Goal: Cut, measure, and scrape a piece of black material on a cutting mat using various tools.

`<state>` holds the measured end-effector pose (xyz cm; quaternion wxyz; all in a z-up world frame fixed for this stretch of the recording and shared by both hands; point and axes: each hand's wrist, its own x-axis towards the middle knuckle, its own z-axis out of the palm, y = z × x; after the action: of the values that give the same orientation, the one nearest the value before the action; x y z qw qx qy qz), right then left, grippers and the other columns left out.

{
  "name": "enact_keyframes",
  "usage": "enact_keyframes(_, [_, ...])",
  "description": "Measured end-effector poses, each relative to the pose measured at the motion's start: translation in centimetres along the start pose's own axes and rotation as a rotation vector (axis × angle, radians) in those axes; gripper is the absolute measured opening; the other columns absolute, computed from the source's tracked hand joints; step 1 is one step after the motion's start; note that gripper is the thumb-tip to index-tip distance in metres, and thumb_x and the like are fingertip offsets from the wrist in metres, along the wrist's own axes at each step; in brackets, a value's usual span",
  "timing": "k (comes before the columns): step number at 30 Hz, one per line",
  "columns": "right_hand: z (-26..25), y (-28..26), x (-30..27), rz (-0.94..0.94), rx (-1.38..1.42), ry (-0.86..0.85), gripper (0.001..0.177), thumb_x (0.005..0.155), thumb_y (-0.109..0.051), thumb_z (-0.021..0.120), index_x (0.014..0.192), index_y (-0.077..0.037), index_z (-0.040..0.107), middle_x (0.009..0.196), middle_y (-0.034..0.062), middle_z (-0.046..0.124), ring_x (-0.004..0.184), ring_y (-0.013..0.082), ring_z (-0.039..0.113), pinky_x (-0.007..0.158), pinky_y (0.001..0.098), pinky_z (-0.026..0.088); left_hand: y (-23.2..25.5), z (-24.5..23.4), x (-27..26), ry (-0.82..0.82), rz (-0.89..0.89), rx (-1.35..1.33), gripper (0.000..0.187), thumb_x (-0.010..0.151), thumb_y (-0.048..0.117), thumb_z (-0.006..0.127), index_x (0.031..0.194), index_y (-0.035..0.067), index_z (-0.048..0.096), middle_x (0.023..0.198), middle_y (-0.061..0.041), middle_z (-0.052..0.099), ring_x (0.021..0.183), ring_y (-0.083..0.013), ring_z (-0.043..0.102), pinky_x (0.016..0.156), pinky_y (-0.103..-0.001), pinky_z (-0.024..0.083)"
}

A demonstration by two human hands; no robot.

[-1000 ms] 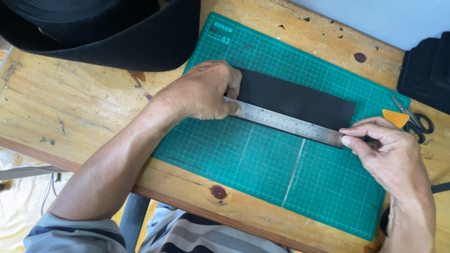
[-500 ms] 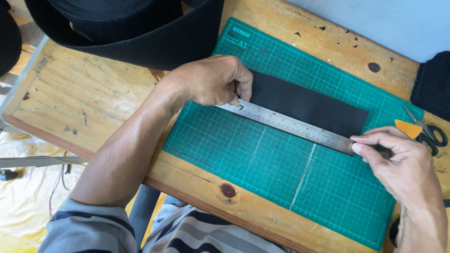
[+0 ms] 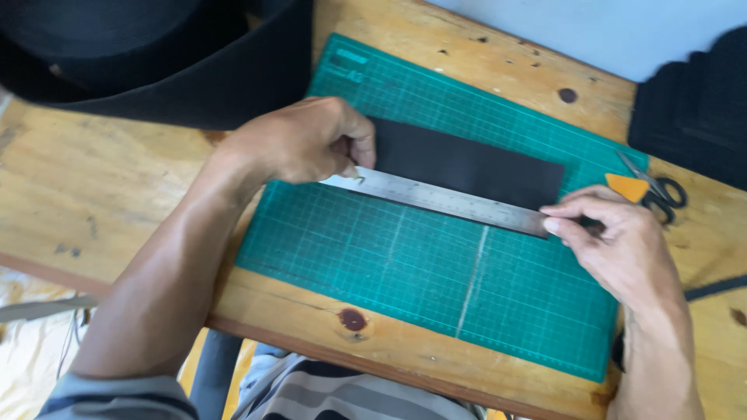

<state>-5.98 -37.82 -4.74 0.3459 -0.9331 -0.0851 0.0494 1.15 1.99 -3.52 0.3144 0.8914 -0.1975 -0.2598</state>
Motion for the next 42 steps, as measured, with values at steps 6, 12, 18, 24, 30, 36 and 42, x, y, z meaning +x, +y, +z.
enact_keyframes(6, [-0.1,-0.6,0.4,0.025,0.019,0.025,0.013,0.089,-0.006,0.077,0.097,-0.014,0.084,0.100,0.0009,0.067,0.074,0.0083,0.060,0.061,0.0225,0.042,2.5,-0.7,-0.8,-0.040,-0.248,-0.042,0.009,0.087,0.009,0.083,0.093,0.015,0.084,0.082,-0.001,0.072,0.071,-0.0133,0.062,0.062,-0.029,0.046])
enact_keyframes(12, [-0.4,-0.5,0.4,-0.032,0.032,0.009,0.011,0.089,-0.002,0.076,0.094,-0.011,0.082,0.094,0.0006,0.068,0.067,0.0119,0.060,0.056,0.0267,0.042,4.1,-0.8,-1.0,-0.037,-0.342,-0.004,0.022,0.093,0.006,0.069,0.098,0.017,0.086,0.094,0.002,0.079,0.078,-0.0164,0.062,0.069,-0.030,0.044])
enact_keyframes(18, [-0.6,-0.5,0.2,-0.035,0.008,-0.008,0.012,0.089,-0.002,0.077,0.094,-0.012,0.082,0.094,-0.0001,0.067,0.064,0.0125,0.057,0.056,0.0284,0.043,3.3,-0.5,-0.7,-0.028,-0.343,-0.049,0.021,0.092,0.003,0.071,0.099,0.014,0.087,0.092,-0.002,0.081,0.082,-0.0158,0.069,0.075,-0.029,0.048])
enact_keyframes(24, [-0.4,0.0,0.4,-0.041,0.001,0.002,0.013,0.088,-0.003,0.078,0.093,-0.014,0.082,0.093,-0.0009,0.067,0.068,0.0125,0.059,0.058,0.0288,0.042,1.4,-0.1,-0.4,-0.007,-0.234,-0.044,0.019,0.088,0.003,0.073,0.096,0.013,0.086,0.091,0.000,0.080,0.079,-0.0142,0.068,0.072,-0.027,0.047])
enact_keyframes(30, [-0.5,-0.8,0.3,-0.020,-0.017,0.010,0.010,0.089,-0.005,0.074,0.090,-0.012,0.081,0.095,-0.0001,0.071,0.071,0.0137,0.061,0.062,0.0278,0.044,3.9,-0.8,-1.4,-0.035,-0.293,-0.076,0.016,0.083,0.012,0.086,0.099,0.015,0.084,0.092,0.001,0.075,0.079,-0.0127,0.064,0.070,-0.027,0.048])
enact_keyframes(36, [-1.0,-1.6,0.3,0.221,0.075,-0.065,0.008,0.096,-0.011,0.069,0.090,-0.011,0.074,0.086,-0.0001,0.063,0.079,0.0110,0.055,0.072,0.0265,0.042,2.8,-1.1,-1.8,-0.101,-0.223,0.035,0.006,0.093,0.016,0.078,0.090,0.015,0.074,0.070,-0.002,0.063,0.062,-0.0144,0.051,0.056,-0.032,0.040])
enact_keyframes(42, [-0.1,-1.4,0.9,0.404,0.185,0.131,0.018,0.103,-0.020,0.058,0.116,-0.012,0.069,0.085,0.0087,0.067,0.084,0.0148,0.067,0.056,0.0298,0.058,0.8,-1.4,-1.8,-0.029,-0.078,-0.063,0.010,0.095,0.011,0.070,0.086,0.014,0.068,0.074,0.002,0.063,0.069,-0.0128,0.050,0.062,-0.031,0.039])
